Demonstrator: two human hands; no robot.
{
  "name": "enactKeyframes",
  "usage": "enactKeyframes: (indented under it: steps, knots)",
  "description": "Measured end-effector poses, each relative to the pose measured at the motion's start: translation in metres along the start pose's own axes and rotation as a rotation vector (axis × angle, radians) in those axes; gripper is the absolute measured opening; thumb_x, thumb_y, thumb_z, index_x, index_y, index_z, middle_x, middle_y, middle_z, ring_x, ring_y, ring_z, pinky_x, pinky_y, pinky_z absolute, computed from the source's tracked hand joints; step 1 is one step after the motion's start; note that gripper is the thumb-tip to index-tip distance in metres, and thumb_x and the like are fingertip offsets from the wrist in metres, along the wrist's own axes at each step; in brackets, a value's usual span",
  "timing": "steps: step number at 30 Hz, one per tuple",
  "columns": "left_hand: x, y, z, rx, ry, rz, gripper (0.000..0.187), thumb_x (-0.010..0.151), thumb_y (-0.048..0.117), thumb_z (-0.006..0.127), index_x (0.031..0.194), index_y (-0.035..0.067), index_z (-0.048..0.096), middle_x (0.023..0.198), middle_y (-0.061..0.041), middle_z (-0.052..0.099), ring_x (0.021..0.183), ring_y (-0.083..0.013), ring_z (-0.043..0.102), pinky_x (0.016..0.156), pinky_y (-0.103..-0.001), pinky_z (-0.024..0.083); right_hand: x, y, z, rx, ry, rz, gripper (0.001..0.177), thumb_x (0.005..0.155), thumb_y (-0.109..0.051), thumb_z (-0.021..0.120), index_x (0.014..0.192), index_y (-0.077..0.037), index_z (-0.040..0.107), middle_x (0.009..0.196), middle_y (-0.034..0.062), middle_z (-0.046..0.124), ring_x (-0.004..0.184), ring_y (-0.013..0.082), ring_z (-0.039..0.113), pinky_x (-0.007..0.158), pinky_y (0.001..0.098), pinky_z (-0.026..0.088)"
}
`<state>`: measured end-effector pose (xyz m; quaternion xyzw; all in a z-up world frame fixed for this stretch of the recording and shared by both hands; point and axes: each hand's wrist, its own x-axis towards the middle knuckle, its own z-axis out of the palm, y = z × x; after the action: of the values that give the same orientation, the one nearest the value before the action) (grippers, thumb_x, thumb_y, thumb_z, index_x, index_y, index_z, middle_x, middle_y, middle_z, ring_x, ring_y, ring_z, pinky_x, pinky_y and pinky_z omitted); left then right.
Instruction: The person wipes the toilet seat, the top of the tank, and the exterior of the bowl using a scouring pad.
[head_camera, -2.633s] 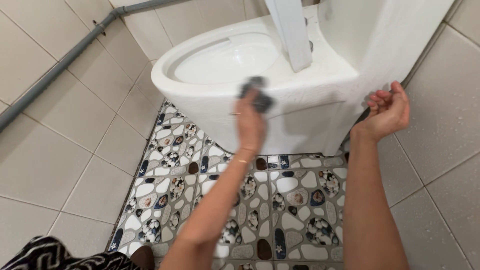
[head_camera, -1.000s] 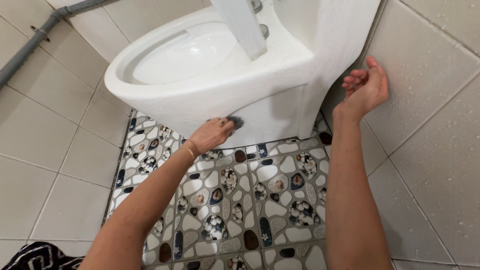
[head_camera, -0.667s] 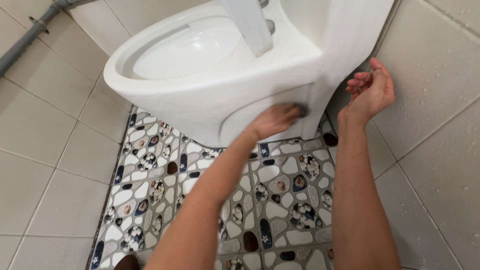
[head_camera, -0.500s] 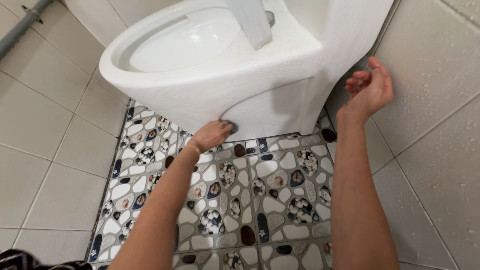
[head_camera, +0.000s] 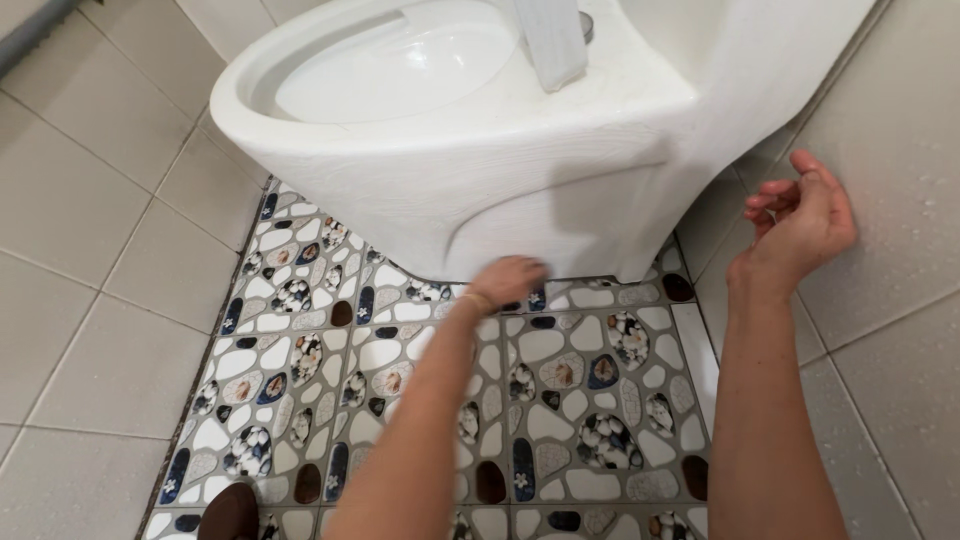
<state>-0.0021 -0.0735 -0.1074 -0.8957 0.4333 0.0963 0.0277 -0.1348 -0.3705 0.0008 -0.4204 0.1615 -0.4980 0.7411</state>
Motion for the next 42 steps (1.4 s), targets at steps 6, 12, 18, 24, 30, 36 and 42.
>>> enactKeyframes:
  steps: [6,12,18,24,30,36,42]
  knots:
    - [-0.152,-0.149,-0.026,0.230,0.178,-0.149,0.024,0.098,0.020,0.053,0.118,0.013,0.064,0.119,-0.012,0.064,0.108,-0.0309,0.063,0.096,-0.045,0.050,-0.011,0.022,0.017,0.021,-0.040,0.069,0.025,0.101,-0.011,0.054,0.111,0.000,0.074,0.075,0.0035,0.068,0.060,0.0115,0.062,0.054,0.0254,0.049]
    - [-0.191,-0.182,-0.098,-0.084,1.369,-0.464,0.034,0.102,0.006,0.052,0.133,-0.008,0.047,0.135,-0.026,0.050,0.126,-0.0426,0.051,0.112,-0.047,0.040,-0.027,0.043,0.048,0.121,-0.163,0.055,0.020,0.106,-0.008,0.050,0.109,0.000,0.068,0.079,0.0061,0.067,0.066,0.0147,0.063,0.058,0.0283,0.052]
    - [-0.145,-0.165,-0.076,-0.568,1.662,-0.597,0.041,0.108,0.014,0.048,0.144,-0.005,0.045,0.144,-0.025,0.055,0.135,-0.0355,0.053,0.117,-0.043,0.039,-0.065,0.032,0.079,0.017,-0.255,0.003,0.018,0.106,-0.006,0.047,0.105,-0.002,0.064,0.079,0.0069,0.066,0.064,0.0152,0.061,0.057,0.0279,0.050]
    - [-0.135,-0.133,-0.077,-0.578,1.703,-0.486,0.043,0.109,0.015,0.049,0.145,-0.008,0.042,0.143,-0.028,0.052,0.134,-0.0378,0.050,0.114,-0.044,0.036,-0.091,0.012,0.099,-0.108,-0.446,-0.261,0.020,0.113,0.000,0.048,0.115,0.003,0.067,0.093,0.0075,0.068,0.081,0.0112,0.064,0.068,0.0237,0.050]
    - [-0.132,-0.227,-0.148,-0.745,1.968,-0.854,0.027,0.105,0.017,0.054,0.113,-0.008,0.061,0.108,-0.023,0.068,0.101,-0.0391,0.065,0.092,-0.044,0.050,-0.110,0.001,0.114,-0.279,-0.520,-0.398,0.025,0.108,0.006,0.054,0.132,0.002,0.062,0.123,0.0052,0.062,0.104,0.0072,0.059,0.080,0.0235,0.054]
    - [-0.055,-0.237,0.041,-0.845,1.929,-1.019,0.029,0.100,0.013,0.052,0.114,-0.012,0.060,0.108,-0.030,0.067,0.099,-0.0444,0.064,0.092,-0.047,0.049,-0.109,-0.001,0.109,-0.298,-0.544,-0.315,0.033,0.107,0.004,0.056,0.140,-0.001,0.058,0.123,0.0027,0.061,0.104,0.0069,0.058,0.079,0.0224,0.053]
    - [0.011,-0.167,0.191,-1.045,1.454,-1.231,0.029,0.095,0.011,0.056,0.111,-0.013,0.059,0.106,-0.033,0.066,0.099,-0.0478,0.063,0.090,-0.049,0.050,-0.094,0.003,0.089,-0.265,-0.549,-0.250,0.026,0.109,0.006,0.055,0.133,-0.001,0.062,0.119,0.0051,0.067,0.097,0.0095,0.063,0.077,0.0230,0.054]
